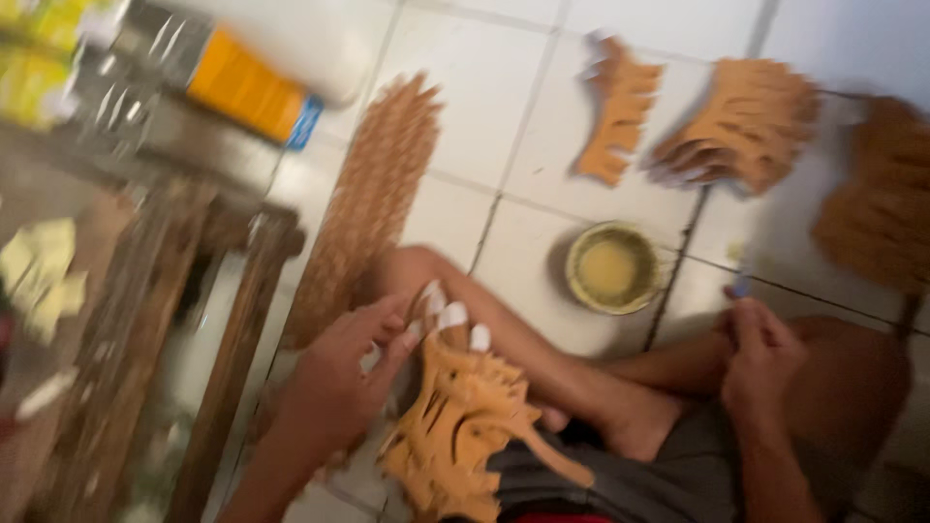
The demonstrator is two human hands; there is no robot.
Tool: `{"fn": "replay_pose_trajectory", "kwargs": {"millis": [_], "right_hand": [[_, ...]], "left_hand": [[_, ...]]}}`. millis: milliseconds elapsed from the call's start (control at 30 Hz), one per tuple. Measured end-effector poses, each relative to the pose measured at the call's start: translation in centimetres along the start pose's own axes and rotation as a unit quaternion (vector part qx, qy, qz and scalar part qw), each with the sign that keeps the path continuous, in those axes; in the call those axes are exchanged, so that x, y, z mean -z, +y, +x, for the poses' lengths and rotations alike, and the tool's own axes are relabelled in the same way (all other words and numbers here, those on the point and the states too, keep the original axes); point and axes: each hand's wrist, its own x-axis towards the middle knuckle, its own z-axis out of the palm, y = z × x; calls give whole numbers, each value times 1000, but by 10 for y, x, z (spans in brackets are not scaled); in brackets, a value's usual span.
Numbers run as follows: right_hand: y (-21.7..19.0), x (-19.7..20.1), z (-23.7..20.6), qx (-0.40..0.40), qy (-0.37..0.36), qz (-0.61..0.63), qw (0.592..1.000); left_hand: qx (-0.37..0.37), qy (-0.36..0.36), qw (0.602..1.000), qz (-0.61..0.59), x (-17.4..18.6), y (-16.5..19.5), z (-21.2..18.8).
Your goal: The person sits on the floor and applies glue with a toothbrush to cut leather shoe components, dipping the brush into a bowl of glue. They coat edges of each piece, place finished pieces onto stacks on the floor, and pick up the next component to repeat the process.
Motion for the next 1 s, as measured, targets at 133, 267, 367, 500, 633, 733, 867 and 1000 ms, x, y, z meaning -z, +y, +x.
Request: {"fn": "replay_pose_trajectory", "kwargs": {"millis": [133,267,367,500,633,733,867,1000], "right_hand": [[-7,-8,-3,11,-27,-5,1000],[-10,-16,-6,13,-36,29,999],[-11,-17,-9,8,-36,28,999],[-10,-18,-13,10,-44,20,999],[-9,-17,-14,24,-18,4,1000],[-10,-15,-12,11,-15,1,1000],[-8,-15,-9,14,-22,30,999],[-4,-16,-15,27,-86,-44,995]], "left_hand": [[112,-20,994,-5,-16,-12,-49],[53,51,995,62,-41,-16,-74],[62,46,995,58,-46,-35,-71],[212,-110,958,-156,-58,-54,-61],[192,-73,964,-169,-67,-58,-49],[216,-71,963,-145,-66,-59,-45],[181,-45,962,-197,-58,-63,-42],[157,-38,964,-213,-41,-62,-42]]}}
